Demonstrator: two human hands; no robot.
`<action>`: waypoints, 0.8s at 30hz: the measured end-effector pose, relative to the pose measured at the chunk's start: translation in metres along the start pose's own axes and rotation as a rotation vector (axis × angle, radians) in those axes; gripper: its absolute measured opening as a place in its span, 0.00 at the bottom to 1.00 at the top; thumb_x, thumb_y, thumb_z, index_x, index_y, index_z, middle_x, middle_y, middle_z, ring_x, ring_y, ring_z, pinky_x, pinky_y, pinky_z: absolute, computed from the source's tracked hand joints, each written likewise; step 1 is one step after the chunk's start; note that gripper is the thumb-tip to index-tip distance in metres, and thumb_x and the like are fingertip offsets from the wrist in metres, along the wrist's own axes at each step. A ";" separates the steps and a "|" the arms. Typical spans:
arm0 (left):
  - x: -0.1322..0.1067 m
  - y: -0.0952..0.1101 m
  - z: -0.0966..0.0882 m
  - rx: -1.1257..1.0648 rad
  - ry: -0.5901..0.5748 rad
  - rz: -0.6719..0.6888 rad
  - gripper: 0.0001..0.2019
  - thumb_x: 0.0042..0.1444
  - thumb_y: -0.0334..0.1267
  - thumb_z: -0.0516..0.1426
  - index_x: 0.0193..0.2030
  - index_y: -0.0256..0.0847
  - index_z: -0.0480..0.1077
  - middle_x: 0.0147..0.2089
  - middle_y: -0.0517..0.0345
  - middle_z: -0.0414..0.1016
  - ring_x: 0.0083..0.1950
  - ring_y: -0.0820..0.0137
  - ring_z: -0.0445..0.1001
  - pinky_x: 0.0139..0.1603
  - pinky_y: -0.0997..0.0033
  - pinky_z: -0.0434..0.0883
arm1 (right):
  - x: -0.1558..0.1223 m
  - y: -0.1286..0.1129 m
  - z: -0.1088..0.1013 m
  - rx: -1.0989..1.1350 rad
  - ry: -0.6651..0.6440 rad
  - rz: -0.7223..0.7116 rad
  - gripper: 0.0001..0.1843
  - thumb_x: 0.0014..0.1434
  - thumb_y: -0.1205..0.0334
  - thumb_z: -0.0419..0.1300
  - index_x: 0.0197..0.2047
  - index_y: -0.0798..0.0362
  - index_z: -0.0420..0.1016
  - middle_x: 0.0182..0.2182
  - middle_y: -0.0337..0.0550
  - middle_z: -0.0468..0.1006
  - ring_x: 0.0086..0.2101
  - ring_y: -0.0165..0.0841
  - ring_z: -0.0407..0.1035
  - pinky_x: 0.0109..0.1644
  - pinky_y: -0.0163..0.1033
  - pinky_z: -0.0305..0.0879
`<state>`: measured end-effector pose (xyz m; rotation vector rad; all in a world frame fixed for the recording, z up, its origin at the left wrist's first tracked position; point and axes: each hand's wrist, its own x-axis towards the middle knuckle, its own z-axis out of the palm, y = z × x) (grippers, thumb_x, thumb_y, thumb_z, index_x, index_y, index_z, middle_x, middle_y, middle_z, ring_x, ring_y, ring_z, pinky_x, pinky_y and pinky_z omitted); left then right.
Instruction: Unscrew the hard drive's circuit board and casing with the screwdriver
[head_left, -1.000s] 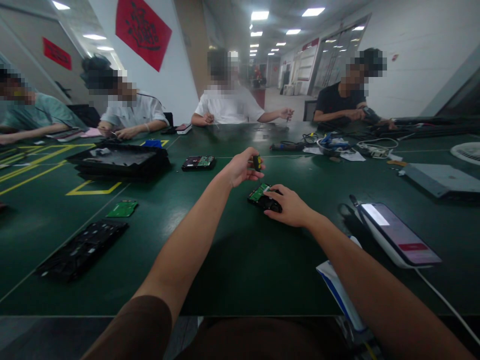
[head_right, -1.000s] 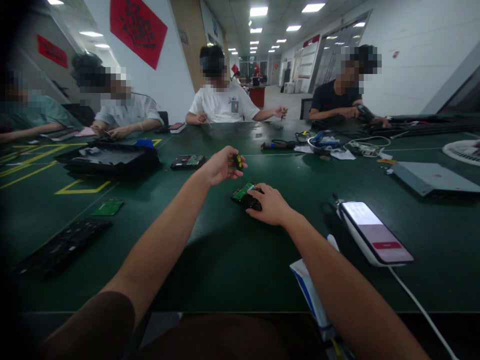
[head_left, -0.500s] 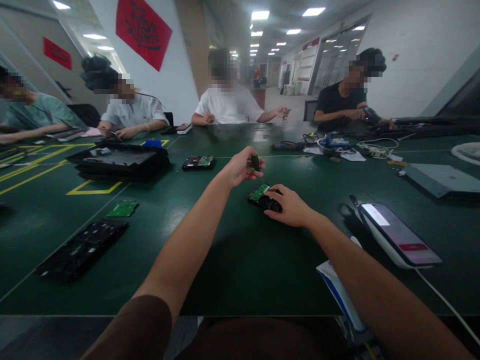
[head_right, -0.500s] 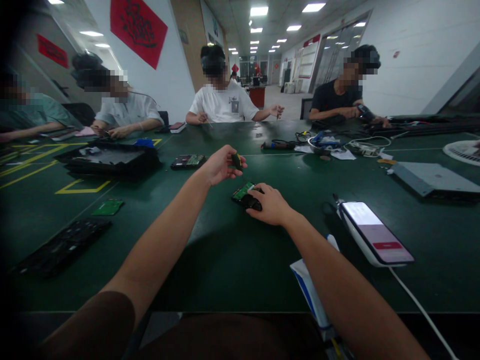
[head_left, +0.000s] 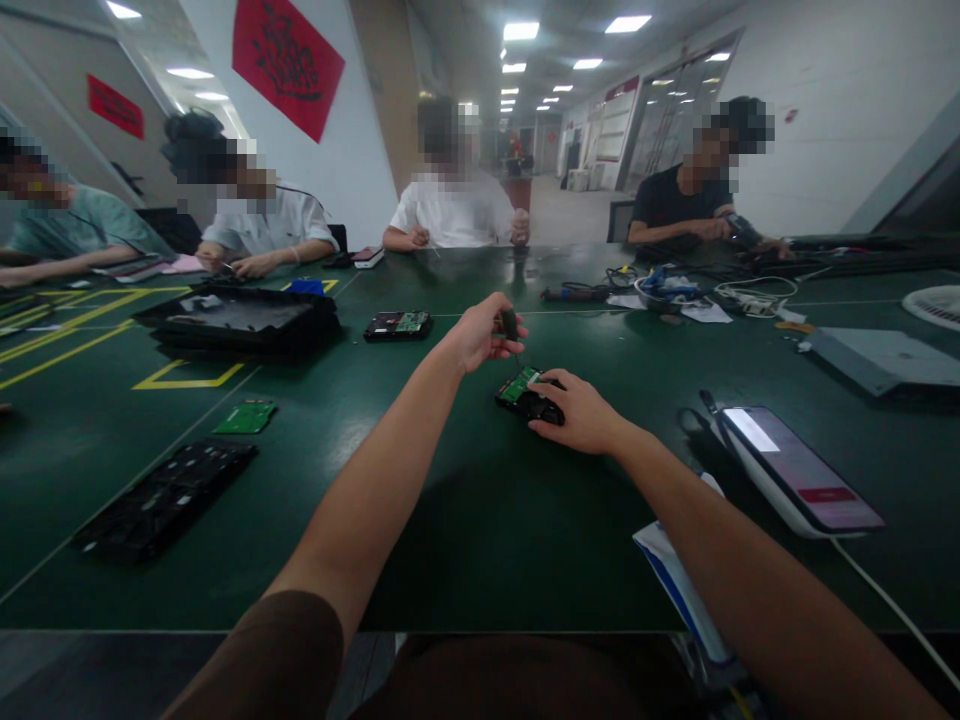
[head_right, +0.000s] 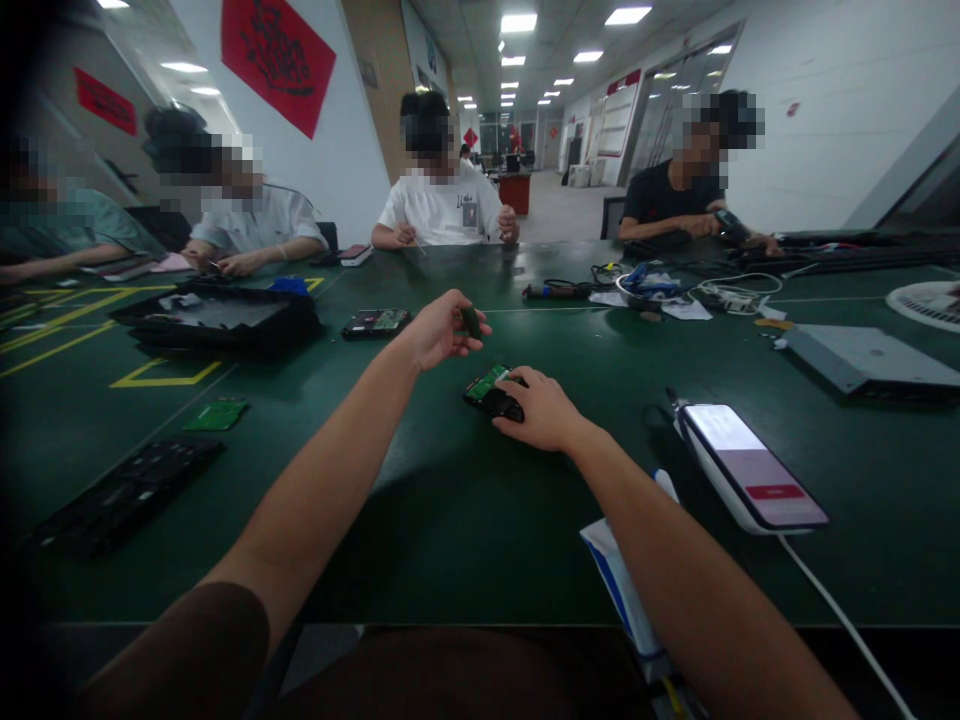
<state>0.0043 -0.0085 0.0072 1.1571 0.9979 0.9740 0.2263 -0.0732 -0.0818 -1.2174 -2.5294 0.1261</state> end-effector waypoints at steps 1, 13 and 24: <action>0.000 0.000 0.000 -0.010 -0.003 -0.005 0.14 0.58 0.47 0.54 0.39 0.38 0.73 0.40 0.45 0.82 0.28 0.69 0.77 0.24 0.72 0.68 | 0.000 0.000 0.000 0.000 -0.001 -0.001 0.36 0.61 0.41 0.62 0.68 0.47 0.68 0.64 0.55 0.65 0.59 0.54 0.66 0.63 0.62 0.63; 0.001 -0.001 0.000 0.000 -0.069 -0.010 0.15 0.58 0.47 0.55 0.41 0.38 0.74 0.41 0.45 0.82 0.25 0.71 0.75 0.22 0.73 0.66 | 0.000 -0.003 -0.002 -0.008 -0.005 0.002 0.36 0.61 0.40 0.62 0.67 0.47 0.68 0.63 0.55 0.65 0.58 0.53 0.66 0.62 0.60 0.64; 0.003 -0.002 -0.002 0.011 0.001 0.015 0.14 0.59 0.47 0.55 0.41 0.38 0.74 0.39 0.46 0.81 0.28 0.68 0.78 0.25 0.72 0.69 | 0.000 0.000 0.001 -0.002 0.009 0.000 0.36 0.61 0.40 0.62 0.68 0.46 0.68 0.64 0.55 0.65 0.58 0.53 0.66 0.63 0.62 0.63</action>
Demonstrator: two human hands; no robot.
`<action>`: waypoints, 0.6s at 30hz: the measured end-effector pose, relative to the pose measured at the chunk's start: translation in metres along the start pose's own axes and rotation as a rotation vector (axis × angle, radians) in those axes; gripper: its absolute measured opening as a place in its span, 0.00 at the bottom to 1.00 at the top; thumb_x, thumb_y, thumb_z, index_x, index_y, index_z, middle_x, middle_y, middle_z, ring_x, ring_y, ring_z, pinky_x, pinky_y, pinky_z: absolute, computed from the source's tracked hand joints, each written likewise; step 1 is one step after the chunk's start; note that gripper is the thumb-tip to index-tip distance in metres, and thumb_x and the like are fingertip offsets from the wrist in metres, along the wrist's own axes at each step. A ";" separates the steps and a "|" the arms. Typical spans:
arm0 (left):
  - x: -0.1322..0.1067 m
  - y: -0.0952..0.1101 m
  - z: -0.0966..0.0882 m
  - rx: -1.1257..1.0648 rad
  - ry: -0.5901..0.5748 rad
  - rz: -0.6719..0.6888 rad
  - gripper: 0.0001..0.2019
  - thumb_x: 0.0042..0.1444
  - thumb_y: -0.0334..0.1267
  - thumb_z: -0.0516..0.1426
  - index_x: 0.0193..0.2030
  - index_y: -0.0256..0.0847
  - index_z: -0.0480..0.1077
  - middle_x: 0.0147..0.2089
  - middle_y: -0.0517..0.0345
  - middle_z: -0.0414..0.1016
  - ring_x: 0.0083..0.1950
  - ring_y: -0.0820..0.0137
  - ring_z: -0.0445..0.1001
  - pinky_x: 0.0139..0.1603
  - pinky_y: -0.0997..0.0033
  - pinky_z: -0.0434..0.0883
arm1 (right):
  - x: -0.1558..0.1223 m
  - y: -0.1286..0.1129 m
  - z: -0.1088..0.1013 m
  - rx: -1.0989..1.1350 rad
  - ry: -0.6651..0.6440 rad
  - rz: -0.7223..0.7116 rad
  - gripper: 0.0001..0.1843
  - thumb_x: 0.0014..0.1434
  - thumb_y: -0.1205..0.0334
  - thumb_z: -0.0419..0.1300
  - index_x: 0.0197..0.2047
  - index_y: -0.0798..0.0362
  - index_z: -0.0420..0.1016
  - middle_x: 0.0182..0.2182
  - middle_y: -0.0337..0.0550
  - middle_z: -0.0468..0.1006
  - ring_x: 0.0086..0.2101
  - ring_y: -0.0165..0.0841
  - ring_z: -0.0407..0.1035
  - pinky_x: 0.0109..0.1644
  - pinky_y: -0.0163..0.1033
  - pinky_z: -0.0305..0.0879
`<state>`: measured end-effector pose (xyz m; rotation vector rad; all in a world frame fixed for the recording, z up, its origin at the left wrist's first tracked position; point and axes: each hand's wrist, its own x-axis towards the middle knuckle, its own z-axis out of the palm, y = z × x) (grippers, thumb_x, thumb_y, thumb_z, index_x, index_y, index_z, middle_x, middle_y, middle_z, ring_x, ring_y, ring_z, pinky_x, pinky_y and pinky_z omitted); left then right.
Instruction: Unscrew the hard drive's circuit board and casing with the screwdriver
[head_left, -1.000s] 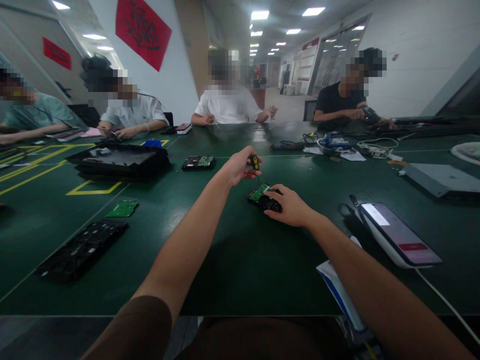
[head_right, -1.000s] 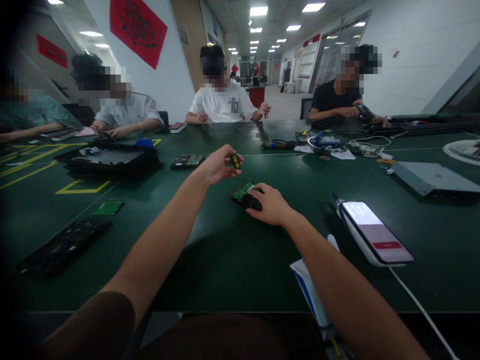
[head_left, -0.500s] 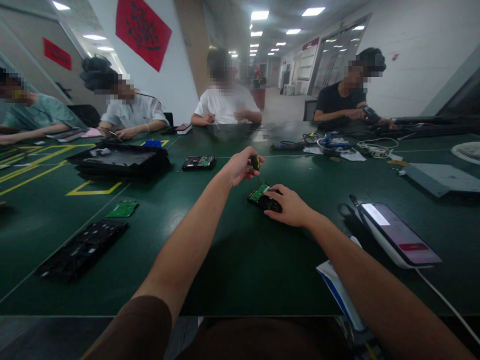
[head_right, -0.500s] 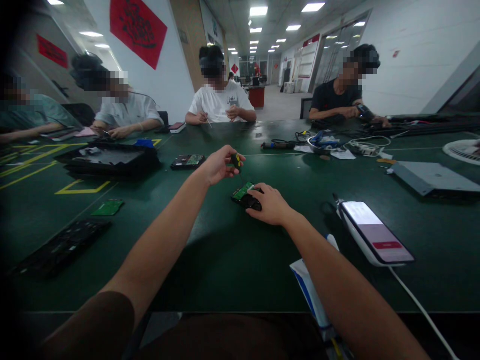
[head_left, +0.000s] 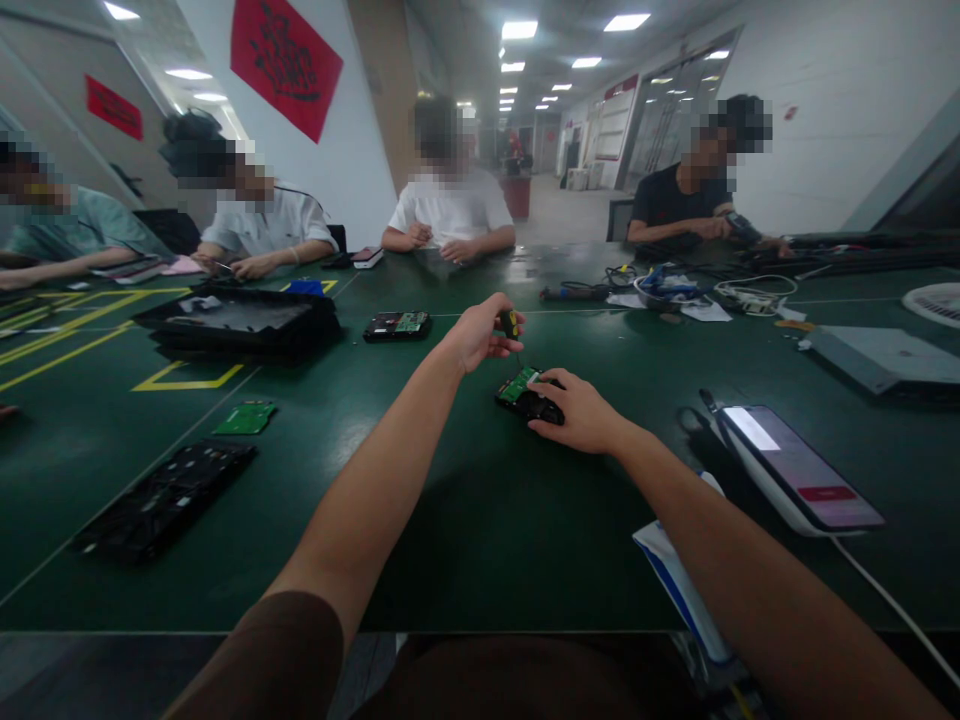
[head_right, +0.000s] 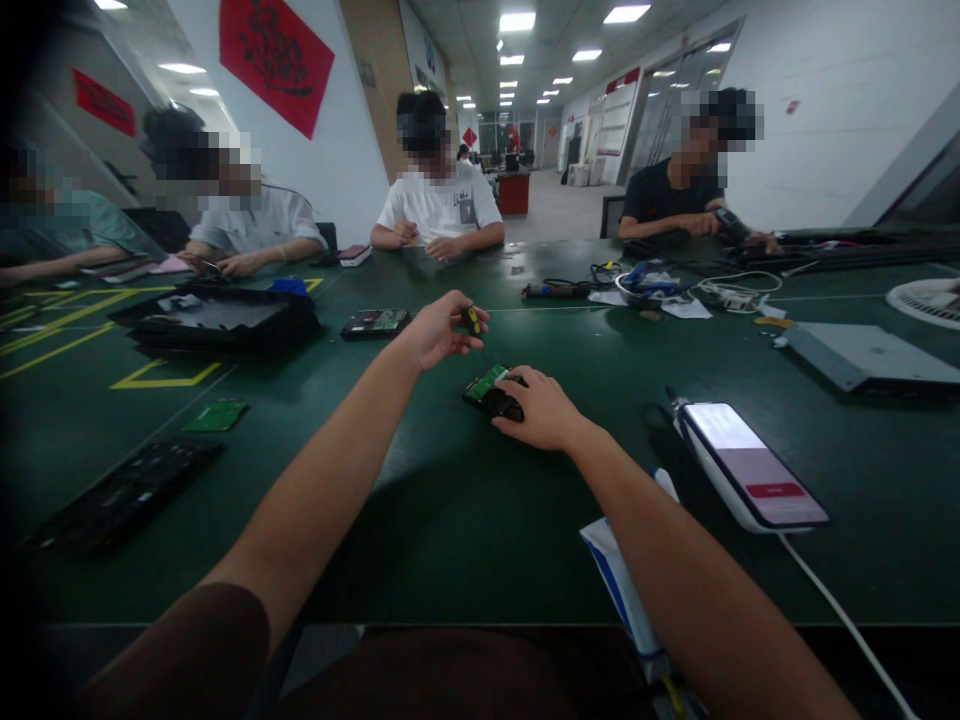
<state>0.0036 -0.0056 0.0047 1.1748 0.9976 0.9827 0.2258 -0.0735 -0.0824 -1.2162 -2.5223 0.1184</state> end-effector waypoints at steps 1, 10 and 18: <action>0.000 0.000 0.001 -0.008 -0.016 -0.007 0.14 0.59 0.47 0.55 0.41 0.38 0.74 0.40 0.46 0.81 0.28 0.68 0.78 0.24 0.72 0.69 | 0.000 0.000 0.000 -0.002 0.001 0.000 0.36 0.61 0.40 0.62 0.68 0.46 0.68 0.64 0.54 0.65 0.59 0.53 0.66 0.63 0.62 0.63; -0.003 0.002 0.003 -0.012 -0.029 -0.001 0.13 0.60 0.47 0.55 0.39 0.38 0.72 0.36 0.48 0.79 0.26 0.69 0.77 0.23 0.73 0.68 | 0.000 0.000 0.000 -0.013 0.005 -0.014 0.36 0.61 0.40 0.62 0.68 0.47 0.68 0.64 0.55 0.65 0.58 0.53 0.66 0.63 0.61 0.63; -0.002 -0.001 0.002 -0.052 -0.083 0.001 0.13 0.59 0.47 0.55 0.38 0.39 0.72 0.40 0.45 0.82 0.29 0.65 0.80 0.24 0.71 0.70 | 0.000 0.001 0.001 -0.019 0.002 -0.011 0.36 0.61 0.40 0.62 0.68 0.46 0.68 0.64 0.54 0.65 0.59 0.53 0.66 0.63 0.61 0.64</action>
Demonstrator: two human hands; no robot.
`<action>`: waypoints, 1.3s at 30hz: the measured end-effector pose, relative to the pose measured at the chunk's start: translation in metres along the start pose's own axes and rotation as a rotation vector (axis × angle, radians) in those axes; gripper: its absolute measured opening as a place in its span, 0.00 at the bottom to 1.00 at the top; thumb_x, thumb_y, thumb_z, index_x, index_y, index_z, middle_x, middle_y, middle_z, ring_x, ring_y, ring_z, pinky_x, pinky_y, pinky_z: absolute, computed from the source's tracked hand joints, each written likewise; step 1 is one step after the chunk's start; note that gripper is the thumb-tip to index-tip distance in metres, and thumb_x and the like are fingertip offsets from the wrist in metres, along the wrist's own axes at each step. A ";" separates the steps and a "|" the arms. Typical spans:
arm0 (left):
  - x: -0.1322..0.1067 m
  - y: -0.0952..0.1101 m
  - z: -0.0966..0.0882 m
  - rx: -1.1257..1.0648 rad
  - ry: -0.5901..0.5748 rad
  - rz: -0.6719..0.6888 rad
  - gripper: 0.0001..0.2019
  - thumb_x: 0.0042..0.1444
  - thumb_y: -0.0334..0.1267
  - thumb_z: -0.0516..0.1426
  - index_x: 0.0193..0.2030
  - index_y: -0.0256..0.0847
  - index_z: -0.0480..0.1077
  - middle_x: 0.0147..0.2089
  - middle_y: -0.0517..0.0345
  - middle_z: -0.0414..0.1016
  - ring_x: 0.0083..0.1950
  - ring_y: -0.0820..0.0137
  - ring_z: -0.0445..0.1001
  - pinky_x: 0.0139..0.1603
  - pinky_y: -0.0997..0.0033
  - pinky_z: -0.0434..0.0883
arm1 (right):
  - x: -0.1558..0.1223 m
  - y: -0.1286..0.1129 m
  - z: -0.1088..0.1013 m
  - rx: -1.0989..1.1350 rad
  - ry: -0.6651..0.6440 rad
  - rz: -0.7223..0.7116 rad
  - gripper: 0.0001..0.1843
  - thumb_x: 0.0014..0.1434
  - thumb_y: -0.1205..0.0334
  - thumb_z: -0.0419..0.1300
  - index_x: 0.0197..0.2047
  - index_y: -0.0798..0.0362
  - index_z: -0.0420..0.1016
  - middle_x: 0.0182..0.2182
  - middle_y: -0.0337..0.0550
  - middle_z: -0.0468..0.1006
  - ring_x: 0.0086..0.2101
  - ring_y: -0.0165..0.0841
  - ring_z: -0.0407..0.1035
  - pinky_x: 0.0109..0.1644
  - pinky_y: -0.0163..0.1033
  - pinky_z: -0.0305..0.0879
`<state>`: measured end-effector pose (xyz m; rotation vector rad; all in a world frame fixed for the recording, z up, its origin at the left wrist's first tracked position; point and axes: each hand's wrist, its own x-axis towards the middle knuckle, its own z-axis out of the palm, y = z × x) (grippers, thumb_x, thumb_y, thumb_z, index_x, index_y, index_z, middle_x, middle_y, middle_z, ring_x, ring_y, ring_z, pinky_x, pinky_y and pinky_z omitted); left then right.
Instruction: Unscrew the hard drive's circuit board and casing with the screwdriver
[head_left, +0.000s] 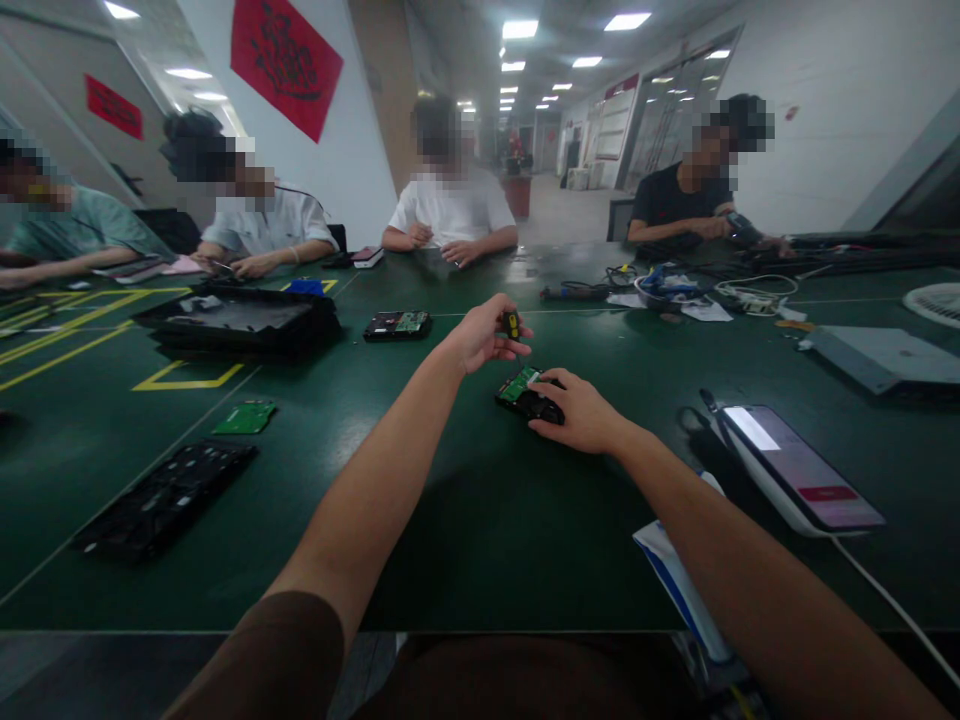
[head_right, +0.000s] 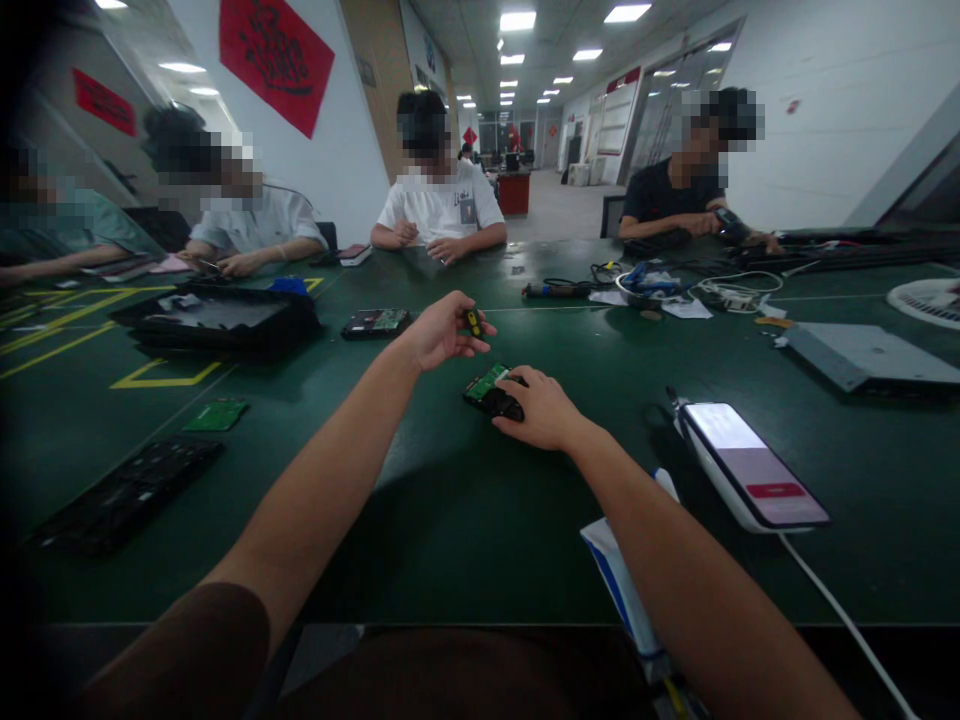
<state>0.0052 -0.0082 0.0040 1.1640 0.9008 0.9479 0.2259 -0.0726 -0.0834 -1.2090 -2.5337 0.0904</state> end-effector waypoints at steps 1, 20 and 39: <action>0.000 0.000 -0.001 -0.004 0.013 0.003 0.13 0.59 0.47 0.55 0.38 0.38 0.72 0.39 0.45 0.81 0.30 0.65 0.80 0.25 0.71 0.71 | 0.000 0.000 0.000 0.000 -0.002 0.001 0.36 0.61 0.40 0.62 0.68 0.46 0.68 0.64 0.54 0.65 0.59 0.53 0.66 0.63 0.61 0.64; -0.001 0.001 0.001 0.013 0.023 -0.014 0.13 0.59 0.47 0.55 0.40 0.39 0.72 0.35 0.50 0.79 0.27 0.68 0.79 0.24 0.74 0.70 | 0.000 -0.001 -0.001 0.011 0.000 0.004 0.36 0.61 0.41 0.62 0.67 0.47 0.68 0.64 0.55 0.65 0.59 0.54 0.66 0.63 0.61 0.63; -0.002 0.001 0.002 0.019 -0.055 -0.001 0.13 0.58 0.46 0.56 0.39 0.37 0.72 0.40 0.46 0.81 0.28 0.68 0.78 0.25 0.72 0.70 | 0.000 0.000 0.001 0.008 0.005 -0.007 0.36 0.61 0.41 0.62 0.68 0.48 0.68 0.64 0.55 0.65 0.59 0.53 0.66 0.63 0.60 0.63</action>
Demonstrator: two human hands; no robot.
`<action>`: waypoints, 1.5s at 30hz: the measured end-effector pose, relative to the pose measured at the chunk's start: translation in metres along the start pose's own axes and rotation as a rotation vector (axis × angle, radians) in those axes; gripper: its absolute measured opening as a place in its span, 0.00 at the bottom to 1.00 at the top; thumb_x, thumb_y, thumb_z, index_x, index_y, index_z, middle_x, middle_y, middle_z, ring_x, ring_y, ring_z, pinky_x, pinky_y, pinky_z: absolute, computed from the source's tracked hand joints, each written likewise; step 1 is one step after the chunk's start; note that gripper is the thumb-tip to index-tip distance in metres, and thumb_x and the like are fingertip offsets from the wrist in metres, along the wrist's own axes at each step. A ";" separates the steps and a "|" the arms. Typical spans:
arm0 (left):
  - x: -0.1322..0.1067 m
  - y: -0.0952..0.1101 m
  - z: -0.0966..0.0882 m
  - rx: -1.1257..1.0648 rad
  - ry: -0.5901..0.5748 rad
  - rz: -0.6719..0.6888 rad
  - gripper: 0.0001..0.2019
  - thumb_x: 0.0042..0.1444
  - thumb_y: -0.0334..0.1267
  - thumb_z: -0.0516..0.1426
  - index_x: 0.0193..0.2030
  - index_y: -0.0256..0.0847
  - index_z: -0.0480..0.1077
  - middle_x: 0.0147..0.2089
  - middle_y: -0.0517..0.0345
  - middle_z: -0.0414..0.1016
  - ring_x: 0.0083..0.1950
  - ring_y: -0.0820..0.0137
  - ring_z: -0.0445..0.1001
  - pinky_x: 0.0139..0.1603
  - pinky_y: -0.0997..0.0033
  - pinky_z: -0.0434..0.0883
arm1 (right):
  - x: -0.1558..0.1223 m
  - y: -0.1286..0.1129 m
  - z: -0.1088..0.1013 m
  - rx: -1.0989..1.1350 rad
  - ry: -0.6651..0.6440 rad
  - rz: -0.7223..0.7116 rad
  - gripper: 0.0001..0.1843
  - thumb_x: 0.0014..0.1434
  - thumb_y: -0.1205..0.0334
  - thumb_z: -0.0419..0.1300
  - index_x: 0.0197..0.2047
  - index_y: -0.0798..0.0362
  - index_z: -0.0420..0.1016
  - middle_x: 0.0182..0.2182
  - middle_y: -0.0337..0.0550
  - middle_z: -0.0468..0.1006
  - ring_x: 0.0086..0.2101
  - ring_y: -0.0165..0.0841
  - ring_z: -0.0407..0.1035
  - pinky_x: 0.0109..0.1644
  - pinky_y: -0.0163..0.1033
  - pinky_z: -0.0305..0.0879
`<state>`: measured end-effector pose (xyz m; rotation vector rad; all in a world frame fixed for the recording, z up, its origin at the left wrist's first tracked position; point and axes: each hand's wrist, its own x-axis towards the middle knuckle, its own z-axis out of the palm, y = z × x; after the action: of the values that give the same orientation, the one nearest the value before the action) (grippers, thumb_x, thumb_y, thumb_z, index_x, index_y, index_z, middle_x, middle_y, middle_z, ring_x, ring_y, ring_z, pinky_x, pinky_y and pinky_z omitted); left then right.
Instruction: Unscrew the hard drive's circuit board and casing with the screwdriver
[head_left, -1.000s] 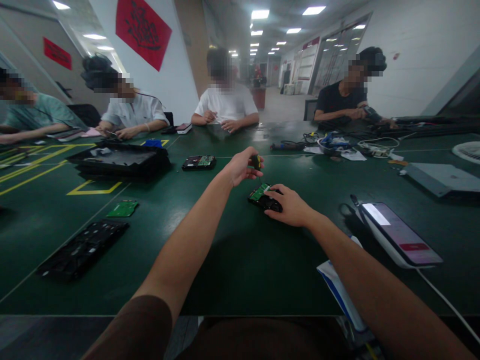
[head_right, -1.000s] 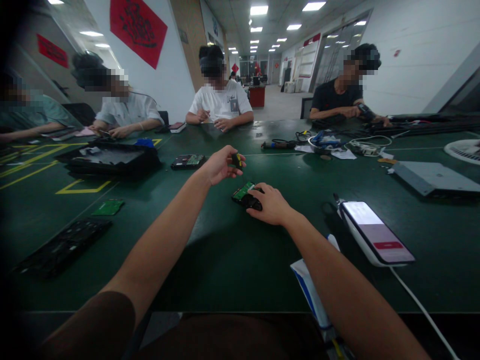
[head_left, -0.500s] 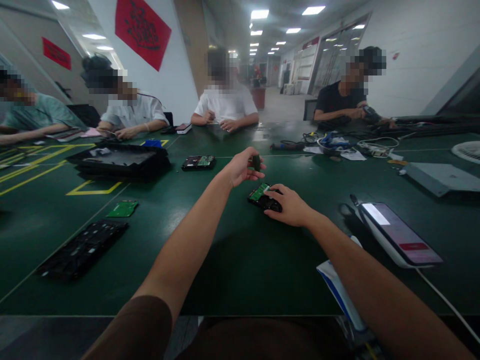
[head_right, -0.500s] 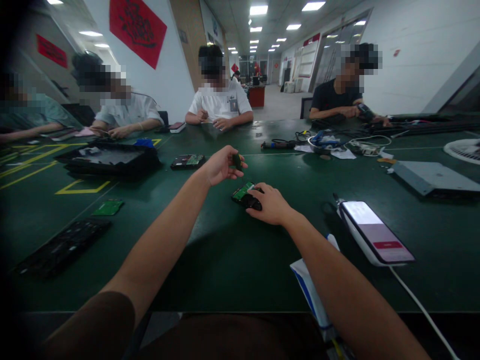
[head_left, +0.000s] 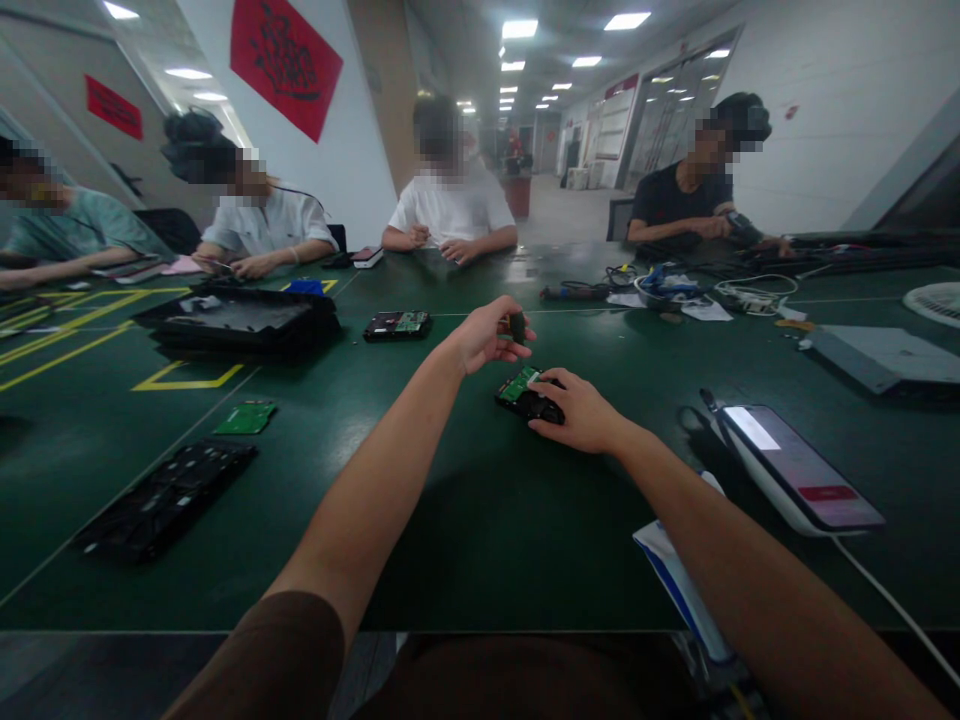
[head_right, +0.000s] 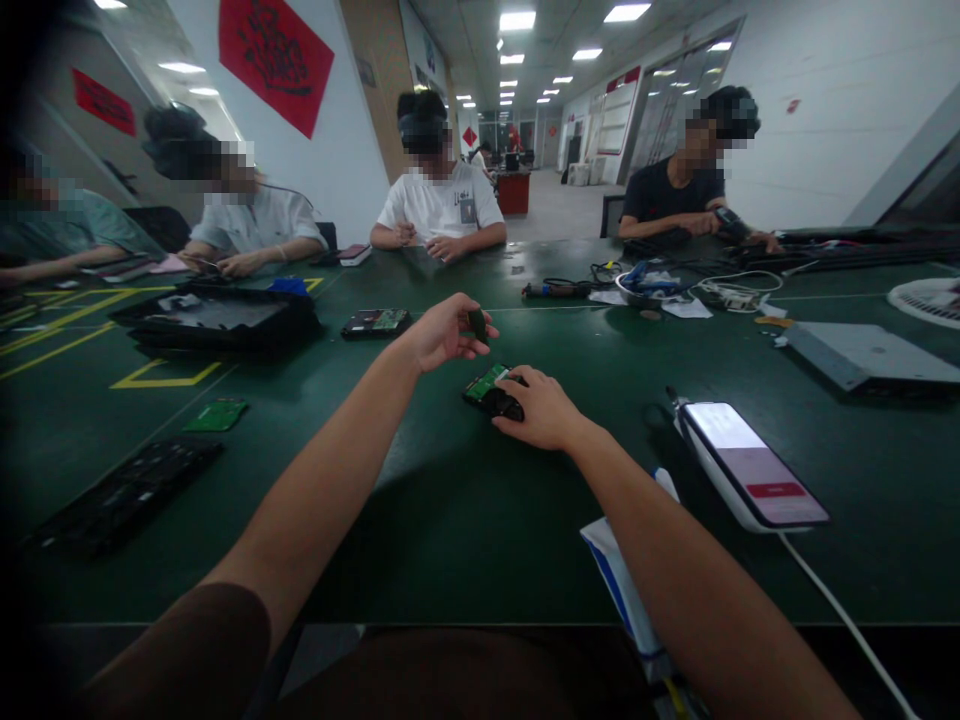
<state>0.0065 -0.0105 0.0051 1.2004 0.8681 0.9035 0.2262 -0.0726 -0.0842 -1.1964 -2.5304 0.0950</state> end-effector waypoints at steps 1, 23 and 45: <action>0.000 0.000 0.000 -0.007 0.014 0.000 0.13 0.58 0.46 0.55 0.39 0.37 0.71 0.40 0.46 0.81 0.29 0.67 0.79 0.25 0.72 0.71 | 0.000 0.000 0.000 0.000 -0.003 0.002 0.36 0.61 0.41 0.62 0.68 0.48 0.68 0.64 0.56 0.65 0.59 0.54 0.66 0.63 0.60 0.63; 0.003 0.000 -0.004 0.000 0.144 0.015 0.13 0.58 0.46 0.55 0.39 0.38 0.72 0.37 0.48 0.79 0.28 0.69 0.78 0.25 0.74 0.69 | 0.000 0.001 0.000 0.003 -0.007 0.010 0.36 0.61 0.40 0.62 0.67 0.48 0.68 0.64 0.55 0.65 0.59 0.53 0.65 0.63 0.60 0.63; 0.002 0.001 0.003 0.004 0.078 0.013 0.11 0.59 0.46 0.55 0.38 0.39 0.69 0.40 0.45 0.83 0.23 0.72 0.72 0.22 0.74 0.66 | 0.000 -0.002 -0.001 0.012 -0.004 0.015 0.36 0.61 0.41 0.62 0.68 0.47 0.69 0.64 0.55 0.65 0.59 0.54 0.66 0.63 0.62 0.63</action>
<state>0.0100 -0.0094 0.0059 1.1812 0.9261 0.9646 0.2252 -0.0739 -0.0824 -1.2121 -2.5207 0.1162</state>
